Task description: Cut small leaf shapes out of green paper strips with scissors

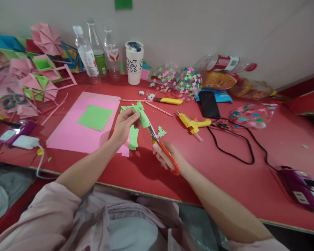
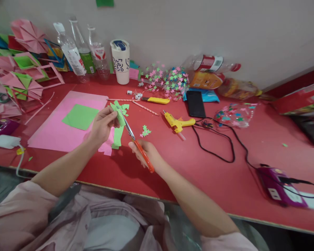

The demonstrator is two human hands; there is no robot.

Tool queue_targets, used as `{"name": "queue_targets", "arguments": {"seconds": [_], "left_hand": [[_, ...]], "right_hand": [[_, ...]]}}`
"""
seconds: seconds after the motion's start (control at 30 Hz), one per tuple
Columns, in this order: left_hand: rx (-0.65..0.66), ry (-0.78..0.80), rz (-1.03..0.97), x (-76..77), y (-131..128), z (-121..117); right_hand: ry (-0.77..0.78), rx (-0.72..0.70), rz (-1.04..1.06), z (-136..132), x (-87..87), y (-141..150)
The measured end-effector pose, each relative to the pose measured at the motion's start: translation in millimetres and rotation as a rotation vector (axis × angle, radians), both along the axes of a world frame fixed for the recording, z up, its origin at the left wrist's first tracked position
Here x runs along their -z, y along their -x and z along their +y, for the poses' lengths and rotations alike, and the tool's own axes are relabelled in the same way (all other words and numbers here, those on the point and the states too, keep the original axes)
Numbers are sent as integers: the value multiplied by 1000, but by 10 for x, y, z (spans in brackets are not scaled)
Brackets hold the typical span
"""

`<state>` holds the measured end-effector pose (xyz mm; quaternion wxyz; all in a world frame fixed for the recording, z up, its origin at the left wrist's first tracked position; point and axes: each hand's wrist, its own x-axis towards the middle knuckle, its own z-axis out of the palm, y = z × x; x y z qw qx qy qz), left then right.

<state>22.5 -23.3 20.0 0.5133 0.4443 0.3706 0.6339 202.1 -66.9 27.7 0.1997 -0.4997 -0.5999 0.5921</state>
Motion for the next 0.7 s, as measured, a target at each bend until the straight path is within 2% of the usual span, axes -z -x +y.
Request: {"name": "queue_targets", "arguments": {"seconds": [0.17, 0.7], "left_hand": [[33, 8, 7, 25, 0, -8], [8, 47, -15, -4, 0, -6]], "right_hand": [[-1, -2, 7, -7, 16, -3], [-37, 28, -7, -18, -55, -6]]}}
